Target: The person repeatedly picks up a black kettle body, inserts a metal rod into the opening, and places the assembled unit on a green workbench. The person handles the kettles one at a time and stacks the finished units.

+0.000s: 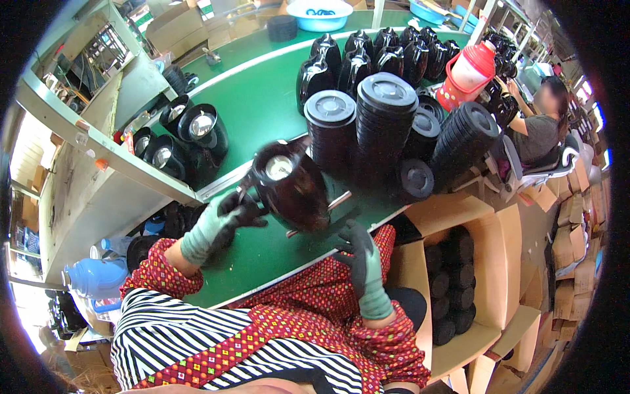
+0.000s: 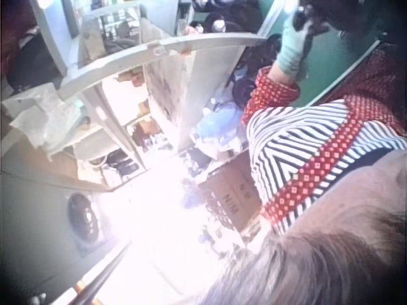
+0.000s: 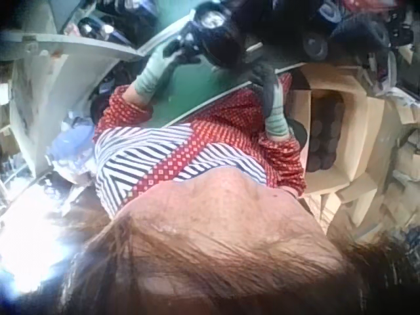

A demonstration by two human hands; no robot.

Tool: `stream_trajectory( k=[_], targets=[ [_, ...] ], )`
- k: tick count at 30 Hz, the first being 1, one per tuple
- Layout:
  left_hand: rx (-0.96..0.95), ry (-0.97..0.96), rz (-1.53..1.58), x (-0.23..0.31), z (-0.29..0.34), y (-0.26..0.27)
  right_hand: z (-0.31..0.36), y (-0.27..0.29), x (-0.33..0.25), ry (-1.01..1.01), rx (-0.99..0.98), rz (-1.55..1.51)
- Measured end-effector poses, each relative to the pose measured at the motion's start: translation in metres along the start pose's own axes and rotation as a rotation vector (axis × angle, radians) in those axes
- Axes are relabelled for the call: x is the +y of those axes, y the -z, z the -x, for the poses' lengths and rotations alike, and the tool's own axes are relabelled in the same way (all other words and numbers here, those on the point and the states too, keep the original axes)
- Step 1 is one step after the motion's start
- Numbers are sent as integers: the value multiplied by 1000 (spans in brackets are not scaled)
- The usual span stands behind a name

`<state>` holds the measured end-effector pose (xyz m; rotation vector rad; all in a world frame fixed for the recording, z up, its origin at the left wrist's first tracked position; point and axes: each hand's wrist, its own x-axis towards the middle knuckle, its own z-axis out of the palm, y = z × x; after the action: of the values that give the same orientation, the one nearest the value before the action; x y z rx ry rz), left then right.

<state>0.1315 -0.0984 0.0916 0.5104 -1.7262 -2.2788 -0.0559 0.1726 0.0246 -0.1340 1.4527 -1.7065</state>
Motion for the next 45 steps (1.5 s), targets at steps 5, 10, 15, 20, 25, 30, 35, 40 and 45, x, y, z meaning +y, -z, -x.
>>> stream_trajectory(
  k=[5,10,15,20,25,30,35,40,45],
  targets=[
    [365,-232,-246,-30,-137,94,-10,28,77,414,94,537],
    [555,-202,-247,-39,-319,143,-5,23,73,646,70,752],
    [716,-275,-165,-59,-433,188,-7,10,61,714,55,859],
    [697,-202,-303,-44,-431,165,-7,18,63,734,66,891],
    [652,-223,-1141,-29,-319,124,-7,15,63,769,51,926],
    [623,91,-1732,26,-167,121,-5,14,67,795,35,928],
    [694,251,-1795,18,-130,184,-8,14,73,794,21,938],
    [651,-44,-1681,37,-114,150,-6,11,48,548,-15,644],
    [256,-342,-1630,78,-53,42,10,-17,-36,648,-29,681]
  ],
)
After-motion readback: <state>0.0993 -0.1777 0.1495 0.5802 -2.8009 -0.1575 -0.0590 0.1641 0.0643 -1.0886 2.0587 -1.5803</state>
